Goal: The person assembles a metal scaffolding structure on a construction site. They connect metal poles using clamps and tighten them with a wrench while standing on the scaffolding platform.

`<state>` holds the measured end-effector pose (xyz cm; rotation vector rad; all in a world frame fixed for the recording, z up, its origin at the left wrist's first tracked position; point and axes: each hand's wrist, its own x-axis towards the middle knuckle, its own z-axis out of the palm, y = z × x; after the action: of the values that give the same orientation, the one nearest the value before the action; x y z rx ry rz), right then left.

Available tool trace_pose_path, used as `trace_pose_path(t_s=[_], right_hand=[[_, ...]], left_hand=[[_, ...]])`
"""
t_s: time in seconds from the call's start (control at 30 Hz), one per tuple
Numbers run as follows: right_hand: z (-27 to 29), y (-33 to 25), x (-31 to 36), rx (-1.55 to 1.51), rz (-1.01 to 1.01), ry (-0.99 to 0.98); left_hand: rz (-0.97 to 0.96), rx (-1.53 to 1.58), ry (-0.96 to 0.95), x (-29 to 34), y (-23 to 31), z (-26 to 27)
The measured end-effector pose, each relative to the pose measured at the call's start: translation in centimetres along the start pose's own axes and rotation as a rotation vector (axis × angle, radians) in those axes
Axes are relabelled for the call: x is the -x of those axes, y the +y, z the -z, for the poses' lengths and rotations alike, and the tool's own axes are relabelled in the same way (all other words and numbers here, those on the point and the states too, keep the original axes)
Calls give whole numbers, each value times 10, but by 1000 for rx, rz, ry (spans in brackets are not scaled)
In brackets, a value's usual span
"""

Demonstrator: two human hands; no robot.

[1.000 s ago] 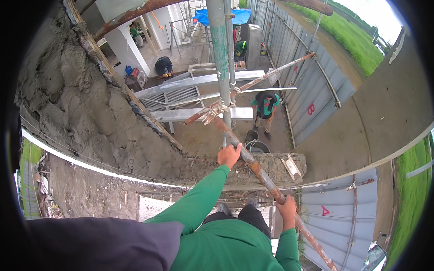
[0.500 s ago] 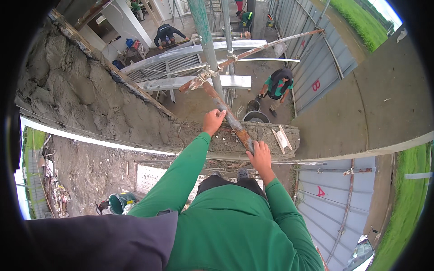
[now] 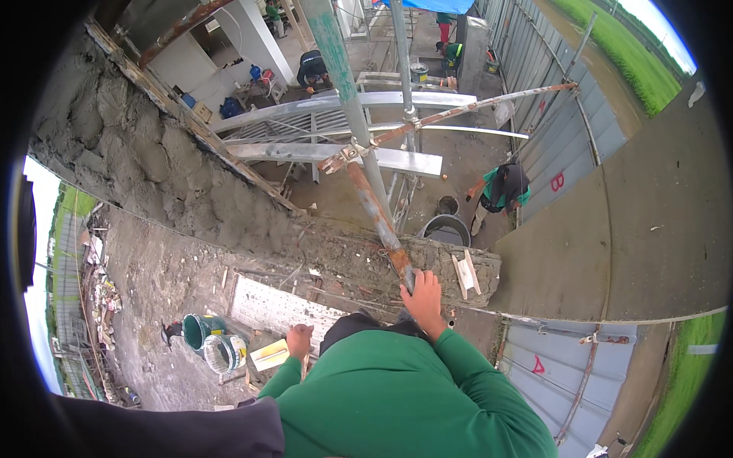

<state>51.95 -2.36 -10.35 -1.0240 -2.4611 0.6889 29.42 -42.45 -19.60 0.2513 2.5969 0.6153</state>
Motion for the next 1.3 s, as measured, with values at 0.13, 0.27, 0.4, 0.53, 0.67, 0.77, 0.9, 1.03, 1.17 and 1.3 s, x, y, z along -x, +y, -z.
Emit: trace_pose_path(t_s=[0.13, 0.27, 0.4, 0.53, 0.67, 0.77, 0.9, 1.03, 1.17, 1.3], right_hand=[[5, 2, -2, -44, -2, -8], [0, 2, 0, -71, 3, 7], [-1, 3, 0, -73, -10, -16], [-3, 2, 0, -49, -16, -11], [-4, -1, -1, -58, -7, -4], [-4, -2, -3, -26, -40, -13], [-6, -4, -2, -46, -44, 6], [-6, -9, -2, -42, -49, 2], [-7, -7, -1, -23, -33, 8], [-6, -10, -2, -23, -26, 4]], left_hand=[[314, -129, 150, 61, -106, 2], [391, -211, 98, 103, -123, 2], [208, -103, 209, 64, -65, -7], [-207, 126, 272, -4, 80, 0], [-596, 343, 263, -33, 233, 18], [-808, 275, 272, -49, 308, 25], [-1023, 69, 395, -102, 341, 13], [-925, -31, 277, -150, 351, 8], [-842, -75, 199, -158, 338, -15], [-879, -102, 270, -157, 335, -20]])
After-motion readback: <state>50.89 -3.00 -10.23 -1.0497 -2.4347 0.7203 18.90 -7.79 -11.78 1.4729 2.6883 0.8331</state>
